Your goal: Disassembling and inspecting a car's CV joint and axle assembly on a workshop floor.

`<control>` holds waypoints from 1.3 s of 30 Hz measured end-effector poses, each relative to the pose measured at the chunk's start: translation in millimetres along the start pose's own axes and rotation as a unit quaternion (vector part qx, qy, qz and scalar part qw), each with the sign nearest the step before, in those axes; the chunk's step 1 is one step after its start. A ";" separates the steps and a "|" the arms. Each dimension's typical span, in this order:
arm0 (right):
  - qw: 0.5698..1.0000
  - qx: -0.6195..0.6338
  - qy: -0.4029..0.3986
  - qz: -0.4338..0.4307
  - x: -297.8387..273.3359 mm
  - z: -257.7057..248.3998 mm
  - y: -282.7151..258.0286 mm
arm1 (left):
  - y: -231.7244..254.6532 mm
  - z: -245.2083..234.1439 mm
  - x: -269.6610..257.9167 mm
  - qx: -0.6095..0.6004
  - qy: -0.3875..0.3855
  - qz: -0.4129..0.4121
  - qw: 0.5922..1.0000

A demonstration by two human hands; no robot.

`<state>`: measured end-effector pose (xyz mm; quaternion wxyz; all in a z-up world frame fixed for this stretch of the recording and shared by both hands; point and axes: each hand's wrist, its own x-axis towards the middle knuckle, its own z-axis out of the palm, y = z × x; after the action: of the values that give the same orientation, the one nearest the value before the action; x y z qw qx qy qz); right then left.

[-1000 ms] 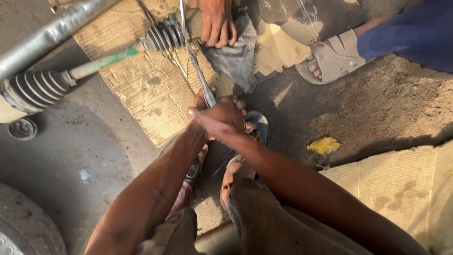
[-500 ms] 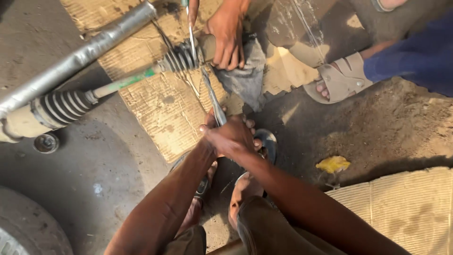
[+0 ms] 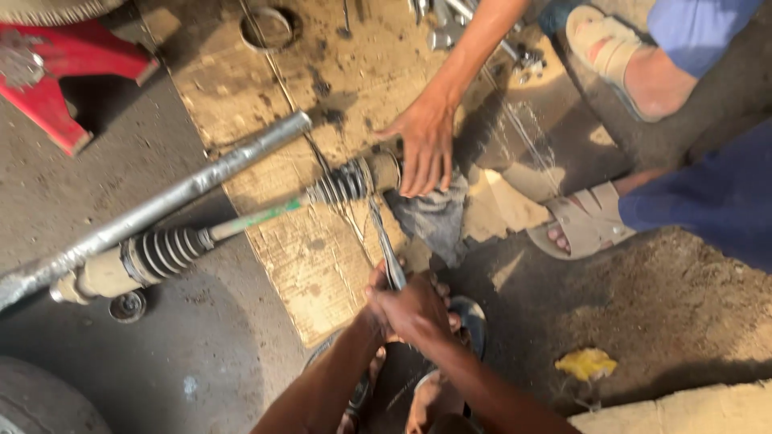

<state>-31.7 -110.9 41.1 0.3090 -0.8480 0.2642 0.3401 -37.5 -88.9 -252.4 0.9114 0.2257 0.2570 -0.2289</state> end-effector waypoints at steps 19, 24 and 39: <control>0.973 -0.005 -0.228 0.030 45.7 -91.1 44.7 | 157.7 147.5 -142.9 0.361 0.005 -0.149 0.920; 0.967 0.024 -0.252 -0.014 31.7 -77.5 41.8 | 206.8 152.9 -113.5 0.714 0.069 0.286 0.635; 0.976 0.075 -0.197 0.048 46.3 -69.7 70.5 | 280.2 215.5 -88.4 0.889 -0.046 0.076 0.449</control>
<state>-20.1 -218.1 22.8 0.4012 -0.7249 0.2633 0.4942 123.2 46.0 45.5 0.2380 0.9207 -0.1468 -0.2723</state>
